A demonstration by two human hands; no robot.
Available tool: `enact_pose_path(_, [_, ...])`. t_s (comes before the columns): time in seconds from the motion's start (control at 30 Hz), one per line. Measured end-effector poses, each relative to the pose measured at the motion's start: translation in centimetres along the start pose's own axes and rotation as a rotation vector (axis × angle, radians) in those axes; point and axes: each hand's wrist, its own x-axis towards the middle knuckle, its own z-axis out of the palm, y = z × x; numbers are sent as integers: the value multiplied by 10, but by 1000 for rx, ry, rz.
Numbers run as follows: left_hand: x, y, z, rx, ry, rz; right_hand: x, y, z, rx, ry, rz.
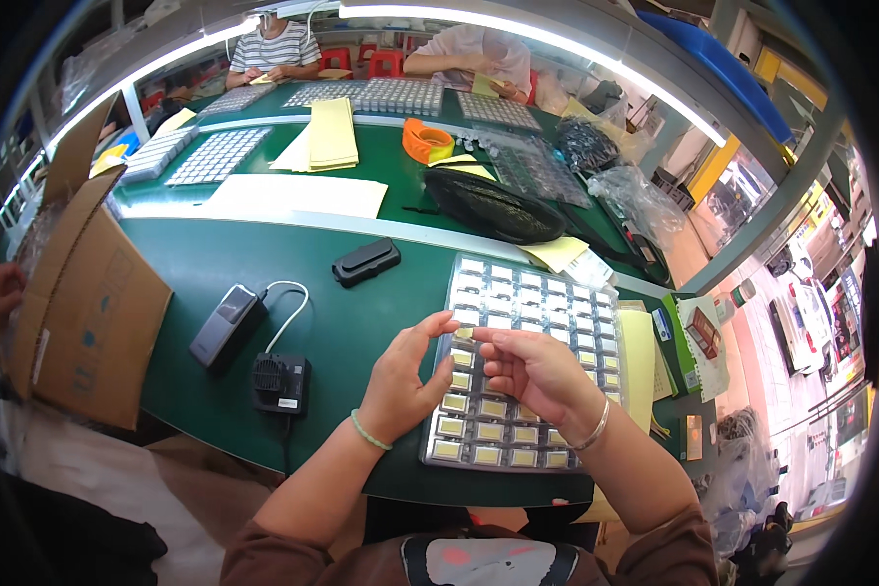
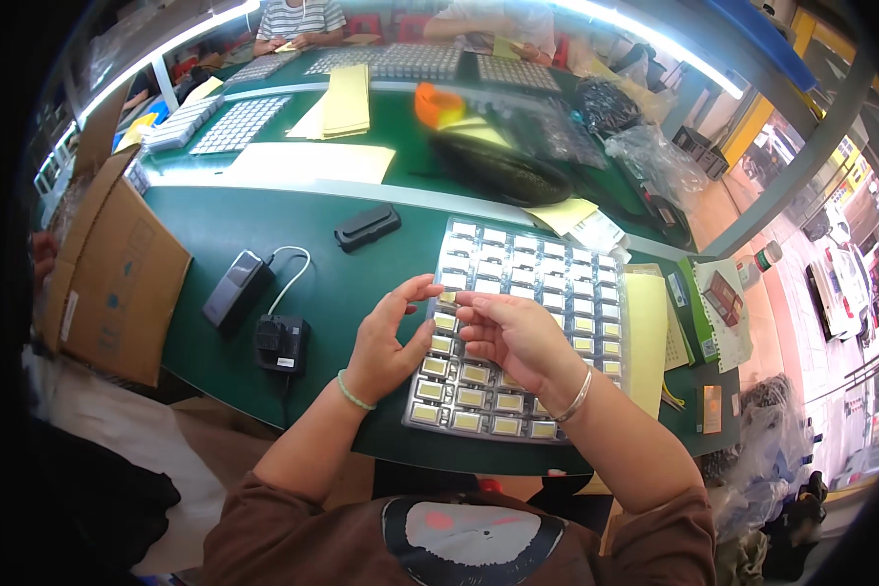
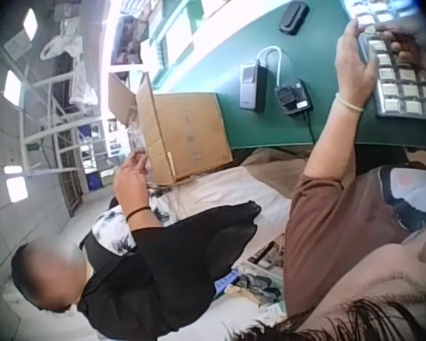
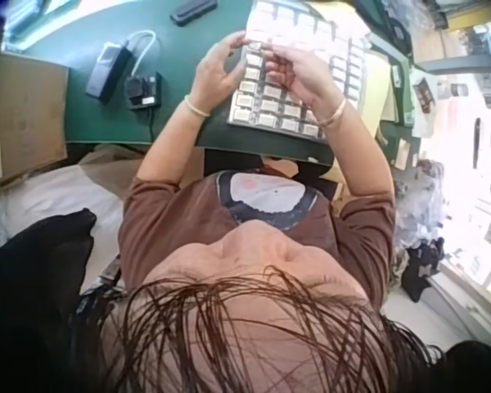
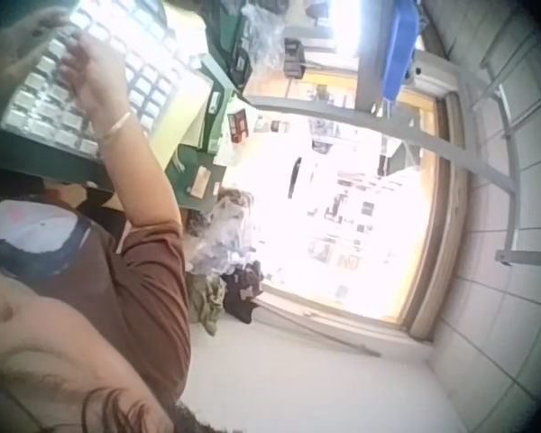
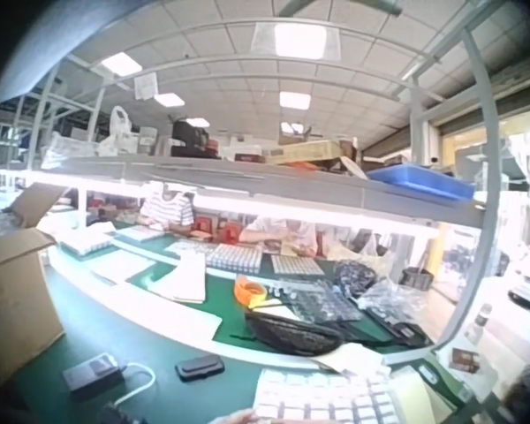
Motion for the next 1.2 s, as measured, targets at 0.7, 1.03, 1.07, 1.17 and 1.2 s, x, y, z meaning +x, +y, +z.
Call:
enact_pose_path(0.7, [2, 7, -2, 130, 14, 78, 0, 0, 7, -53, 14, 4])
enact_pose_path(1.03, [2, 9, -3, 222, 11, 146, -1, -2, 14, -140, 61, 10])
enact_pose_path(1.07, [2, 11, -3, 229, 11, 132, -2, -3, 17, -159, 73, 12])
enact_pose_path(1.17, [3, 14, -2, 243, 23, 105, -7, -5, 24, -280, 113, 2])
enact_pose_path(1.2, [3, 13, -2, 242, 36, 108, -7, -5, 25, -317, 115, -7])
